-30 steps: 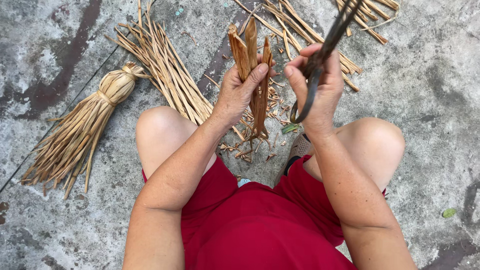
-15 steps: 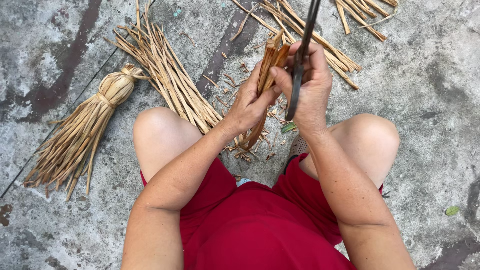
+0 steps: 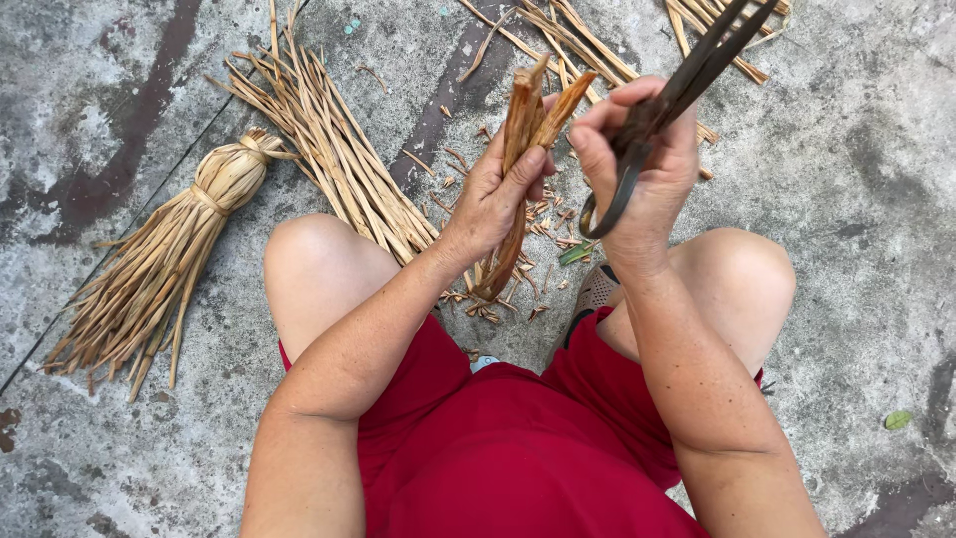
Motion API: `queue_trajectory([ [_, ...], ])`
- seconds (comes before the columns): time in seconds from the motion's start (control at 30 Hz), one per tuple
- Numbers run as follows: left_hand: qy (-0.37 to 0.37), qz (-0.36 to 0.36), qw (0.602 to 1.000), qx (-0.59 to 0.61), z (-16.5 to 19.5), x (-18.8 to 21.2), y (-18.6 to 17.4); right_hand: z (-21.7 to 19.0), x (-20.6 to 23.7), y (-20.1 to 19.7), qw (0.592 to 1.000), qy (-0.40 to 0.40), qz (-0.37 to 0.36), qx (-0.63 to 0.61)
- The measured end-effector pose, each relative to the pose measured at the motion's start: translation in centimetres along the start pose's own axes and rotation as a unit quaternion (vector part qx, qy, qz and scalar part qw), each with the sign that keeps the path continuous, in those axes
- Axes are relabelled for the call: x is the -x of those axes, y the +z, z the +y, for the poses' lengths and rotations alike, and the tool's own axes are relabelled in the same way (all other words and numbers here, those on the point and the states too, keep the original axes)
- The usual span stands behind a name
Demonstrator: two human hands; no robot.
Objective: The person sits on a concrete floor and uses a pair of shears to trim and split dried plant stems. They hold the stems in their left hand and cut them into smaller pieces with the shears in their right hand, placing the trimmed pieces on the floor.
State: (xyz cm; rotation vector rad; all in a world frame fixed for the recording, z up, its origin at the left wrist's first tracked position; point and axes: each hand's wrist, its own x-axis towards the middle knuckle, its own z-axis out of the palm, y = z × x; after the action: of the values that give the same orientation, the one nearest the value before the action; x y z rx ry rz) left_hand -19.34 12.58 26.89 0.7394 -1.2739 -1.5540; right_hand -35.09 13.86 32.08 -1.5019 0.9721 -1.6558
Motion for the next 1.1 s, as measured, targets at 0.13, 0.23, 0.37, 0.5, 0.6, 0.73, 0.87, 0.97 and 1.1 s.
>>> queue_trajectory([
  [0.13, 0.065, 0.027, 0.983, -0.169, -0.6, 0.2, 0.9, 0.0, 0.4, 0.8, 0.999, 0.019, -0.033, -0.014],
  [0.23, 0.113, 0.033, 0.963, -0.243, -0.7, 0.4, 1.3, 0.1, 0.2, 1.0, 0.998, 0.053, -0.036, 0.005],
  [0.37, 0.022, -0.027, 0.995, 0.093, -0.5, 0.1, 0.2, 0.0, -0.4, 0.6, 0.992, 0.086, -0.055, -0.067],
  [0.5, -0.002, -0.021, 0.982, 0.189, -0.6, 0.0, -0.6, 0.1, -0.7, -0.1, 0.976, 0.149, -0.05, -0.153],
  [0.6, 0.008, 0.035, 0.994, 0.106, -0.8, -0.2, -0.8, 0.4, -0.9, -0.4, 0.971, 0.162, -0.049, -0.166],
  [0.73, 0.017, 0.117, 0.992, 0.047, -0.1, -0.4, -1.8, 0.6, -1.0, -0.9, 0.976, 0.152, -0.045, -0.151],
  [0.87, 0.032, 0.066, 0.997, 0.024, 0.6, 0.0, -1.9, 0.4, -0.9, -0.9, 0.979, 0.143, -0.044, -0.141],
  [0.97, 0.03, 0.049, 0.998, 0.028, 0.8, 0.0, -1.3, 0.0, -0.5, -0.5, 0.985, 0.132, -0.048, -0.104],
  [1.1, 0.016, 0.047, 0.998, 0.029, 1.0, 0.0, -1.4, -0.3, -0.3, -0.2, 0.987, 0.12, -0.053, -0.095],
])
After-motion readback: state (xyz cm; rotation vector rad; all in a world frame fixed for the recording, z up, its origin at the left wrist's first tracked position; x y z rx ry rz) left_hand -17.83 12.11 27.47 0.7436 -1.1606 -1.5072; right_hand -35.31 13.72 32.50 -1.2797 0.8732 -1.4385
